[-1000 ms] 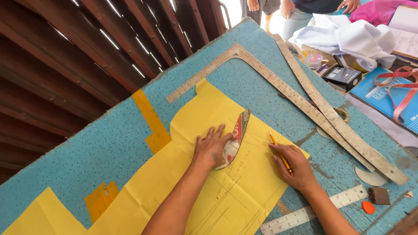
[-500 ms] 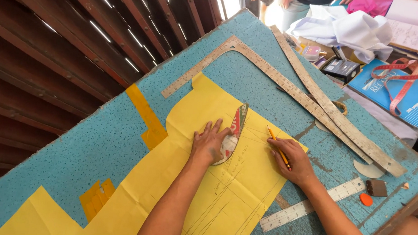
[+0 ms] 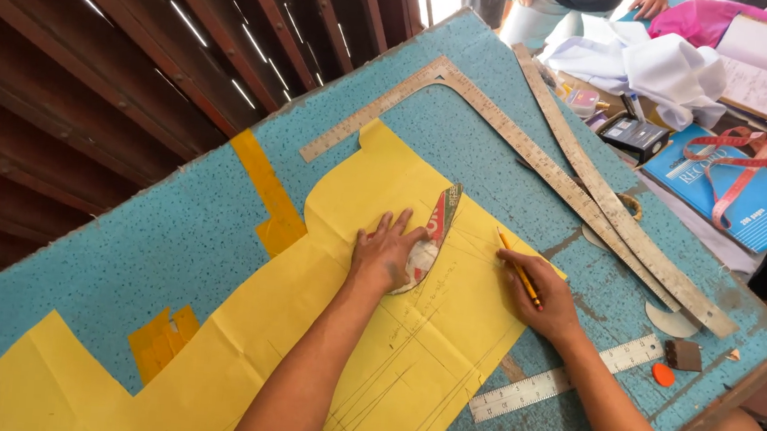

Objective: Drafting a garment pattern on yellow paper using a pencil and rulers on a workbench.

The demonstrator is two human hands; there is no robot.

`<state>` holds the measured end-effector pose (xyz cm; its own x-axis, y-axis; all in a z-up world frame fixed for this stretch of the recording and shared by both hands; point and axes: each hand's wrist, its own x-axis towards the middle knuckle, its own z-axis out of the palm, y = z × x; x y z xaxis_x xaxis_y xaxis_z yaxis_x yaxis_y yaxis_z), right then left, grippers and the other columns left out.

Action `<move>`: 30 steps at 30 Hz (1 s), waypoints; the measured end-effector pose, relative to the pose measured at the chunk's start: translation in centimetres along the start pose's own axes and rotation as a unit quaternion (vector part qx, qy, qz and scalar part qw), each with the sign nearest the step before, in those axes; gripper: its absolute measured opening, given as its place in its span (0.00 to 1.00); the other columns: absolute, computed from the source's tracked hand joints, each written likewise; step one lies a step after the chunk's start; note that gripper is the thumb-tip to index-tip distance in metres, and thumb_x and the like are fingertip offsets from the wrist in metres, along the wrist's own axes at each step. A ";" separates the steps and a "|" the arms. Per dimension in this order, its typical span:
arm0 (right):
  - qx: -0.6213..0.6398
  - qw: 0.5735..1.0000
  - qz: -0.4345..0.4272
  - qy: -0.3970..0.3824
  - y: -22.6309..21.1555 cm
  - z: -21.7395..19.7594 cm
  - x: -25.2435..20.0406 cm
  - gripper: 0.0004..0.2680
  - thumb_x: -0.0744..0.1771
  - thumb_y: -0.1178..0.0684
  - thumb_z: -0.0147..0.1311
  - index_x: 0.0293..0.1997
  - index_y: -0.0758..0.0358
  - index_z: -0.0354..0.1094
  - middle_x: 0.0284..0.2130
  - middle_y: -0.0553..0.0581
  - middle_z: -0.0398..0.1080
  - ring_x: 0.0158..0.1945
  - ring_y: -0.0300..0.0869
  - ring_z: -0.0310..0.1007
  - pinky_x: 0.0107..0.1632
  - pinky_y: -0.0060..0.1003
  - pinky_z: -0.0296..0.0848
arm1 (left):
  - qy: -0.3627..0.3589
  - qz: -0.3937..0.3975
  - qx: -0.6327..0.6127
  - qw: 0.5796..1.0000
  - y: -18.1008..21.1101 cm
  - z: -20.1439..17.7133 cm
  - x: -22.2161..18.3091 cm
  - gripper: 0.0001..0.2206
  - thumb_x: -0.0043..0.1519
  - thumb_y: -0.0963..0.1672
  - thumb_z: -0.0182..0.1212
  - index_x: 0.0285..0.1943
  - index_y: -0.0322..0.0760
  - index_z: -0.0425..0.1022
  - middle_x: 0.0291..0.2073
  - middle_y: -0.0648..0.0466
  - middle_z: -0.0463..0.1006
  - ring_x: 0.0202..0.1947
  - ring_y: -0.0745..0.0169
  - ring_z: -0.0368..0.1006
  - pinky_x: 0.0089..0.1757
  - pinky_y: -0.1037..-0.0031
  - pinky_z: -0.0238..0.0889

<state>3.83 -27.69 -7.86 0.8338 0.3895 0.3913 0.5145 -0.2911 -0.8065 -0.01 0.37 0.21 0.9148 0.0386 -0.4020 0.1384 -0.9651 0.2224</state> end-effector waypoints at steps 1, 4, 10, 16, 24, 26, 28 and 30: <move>0.026 1.000 0.012 0.005 -0.2 -0.2 0.1 0.14 0.67 0.59 0.54 0.58 0.53 0.76 0.46 0.54 0.80 0.54 0.49 0.78 0.59 0.44 0.72 | 0.002 0.000 0.004 1.000 0.0 0.1 0.1 0.42 0.51 0.40 0.77 0.74 0.60 0.60 0.82 0.52 0.41 0.80 0.37 0.37 0.65 0.26 0.41; 0.071 0.996 0.050 0.013 0.5 -0.3 -0.2 0.12 0.69 0.60 0.51 0.58 0.55 0.76 0.47 0.56 0.80 0.54 0.47 0.78 0.59 0.45 0.72 | 0.005 0.003 -0.007 1.000 -0.1 -0.1 -0.3 0.41 0.51 0.40 0.77 0.74 0.62 0.61 0.82 0.54 0.41 0.80 0.37 0.37 0.65 0.26 0.40; 0.169 0.980 0.097 0.038 0.9 -0.6 -0.6 0.10 0.73 0.57 0.47 0.58 0.63 0.74 0.37 0.61 0.80 0.41 0.40 0.77 0.56 0.38 0.73 | 0.021 0.014 0.011 1.000 -0.7 1.2 0.5 0.42 0.50 0.43 0.78 0.74 0.62 0.61 0.81 0.54 0.43 0.79 0.37 0.40 0.63 0.25 0.44; 0.163 0.981 0.097 0.041 4.2 -1.0 -0.4 0.10 0.77 0.53 0.43 0.56 0.67 0.70 0.37 0.58 0.75 0.43 0.40 0.74 0.57 0.34 0.69 | 0.074 0.006 0.044 0.996 0.1 0.3 -1.0 0.32 0.59 0.51 0.70 0.74 0.70 0.63 0.80 0.57 0.49 0.78 0.43 0.44 0.64 0.26 0.43; 0.160 0.982 0.086 -0.060 -5.1 1.4 -1.8 0.06 0.77 0.57 0.47 0.54 0.71 0.65 0.39 0.64 0.72 0.45 0.48 0.79 0.52 0.34 0.77 | 0.011 0.014 0.021 1.000 -0.5 -0.6 -0.9 0.33 0.62 0.52 0.68 0.75 0.70 0.56 0.79 0.54 0.39 0.78 0.40 0.35 0.62 0.30 0.43; 0.165 0.977 0.091 -0.094 -6.8 2.8 -2.4 0.06 0.76 0.57 0.48 0.53 0.73 0.65 0.40 0.64 0.72 0.46 0.48 0.80 0.54 0.34 0.79 | 0.005 0.004 0.018 1.000 -0.8 -0.3 -0.8 0.34 0.61 0.52 0.69 0.75 0.71 0.55 0.79 0.53 0.38 0.78 0.40 0.35 0.62 0.31 0.42; 0.173 0.971 0.079 -0.142 -8.2 4.1 -2.7 0.09 0.75 0.56 0.48 0.56 0.75 0.64 0.45 0.69 0.72 0.51 0.50 0.78 0.57 0.36 0.77 | 0.030 0.020 0.021 0.999 -1.2 0.0 -0.3 0.42 0.53 0.45 0.75 0.76 0.72 0.56 0.78 0.54 0.42 0.77 0.42 0.37 0.64 0.33 0.41; 0.170 0.969 0.087 -0.156 -9.5 5.1 -2.6 0.09 0.75 0.56 0.47 0.56 0.75 0.64 0.47 0.68 0.73 0.52 0.50 0.78 0.57 0.35 0.77 | 0.031 0.024 0.016 0.999 -1.7 0.3 0.1 0.42 0.50 0.47 0.79 0.74 0.72 0.59 0.78 0.55 0.42 0.77 0.41 0.39 0.65 0.30 0.38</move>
<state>-4.24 -21.50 -3.52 0.7730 0.6216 0.1266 0.2322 -0.0914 -0.9684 -0.32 1.92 -0.48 0.9418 0.0065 -0.3362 0.0822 -0.9739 0.2114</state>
